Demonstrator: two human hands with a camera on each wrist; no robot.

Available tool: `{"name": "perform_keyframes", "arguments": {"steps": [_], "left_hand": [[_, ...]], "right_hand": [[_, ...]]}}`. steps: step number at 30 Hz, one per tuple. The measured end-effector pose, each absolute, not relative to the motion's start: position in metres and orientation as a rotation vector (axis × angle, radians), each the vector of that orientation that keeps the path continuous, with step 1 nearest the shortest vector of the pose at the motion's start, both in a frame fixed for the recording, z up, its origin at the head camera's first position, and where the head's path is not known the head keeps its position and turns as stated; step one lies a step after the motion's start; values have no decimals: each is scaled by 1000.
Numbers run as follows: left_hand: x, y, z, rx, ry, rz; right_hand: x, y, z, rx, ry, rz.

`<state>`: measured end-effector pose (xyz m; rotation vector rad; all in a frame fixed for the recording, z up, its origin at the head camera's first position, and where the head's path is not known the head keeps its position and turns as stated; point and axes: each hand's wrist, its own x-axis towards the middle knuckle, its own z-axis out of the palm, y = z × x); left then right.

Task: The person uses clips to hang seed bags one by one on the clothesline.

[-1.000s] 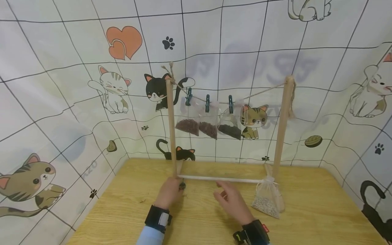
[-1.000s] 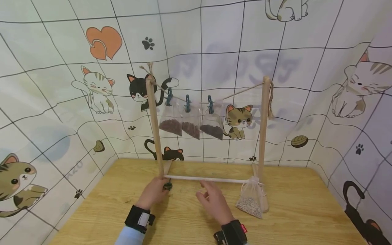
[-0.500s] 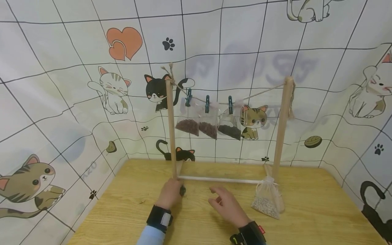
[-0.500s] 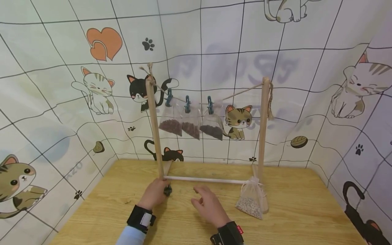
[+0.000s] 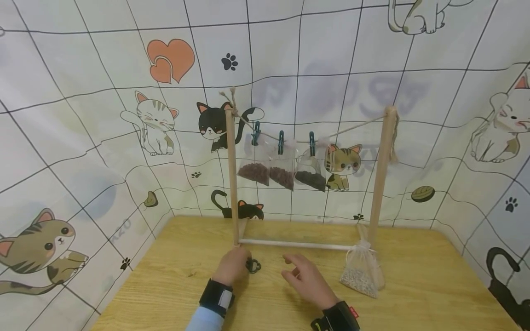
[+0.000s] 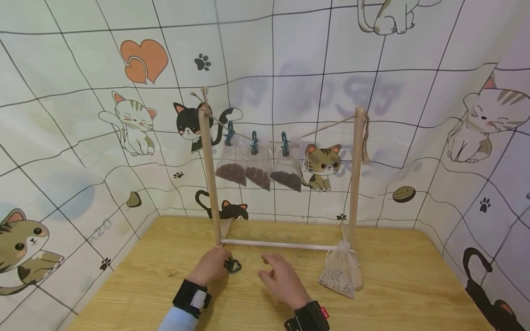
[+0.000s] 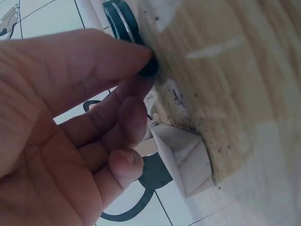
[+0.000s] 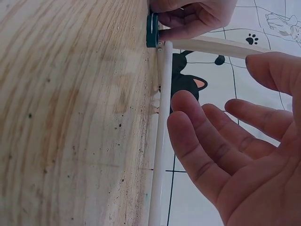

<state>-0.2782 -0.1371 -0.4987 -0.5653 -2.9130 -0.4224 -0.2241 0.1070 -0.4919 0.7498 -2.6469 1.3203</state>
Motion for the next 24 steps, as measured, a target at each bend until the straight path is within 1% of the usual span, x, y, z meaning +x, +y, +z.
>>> {"name": "perform_keyframes", "arguments": {"steps": [7,12,19,24], "left_hand": [[-274,-133,-493,-580,-2919,-513],[-263,-121,-471,-638,-2822,-481],[-240,-92,-434,-764,-2489,-313],[-229,-78,-420,-809,-2369,-243]], "right_hand": [[-223,108,-493,731,-2654,1325],[-224,110,-491,641,-2601,1370],[-223,114,-477,563,-2502,1672],[-221,116,-469,525,-2463,1895]]}}
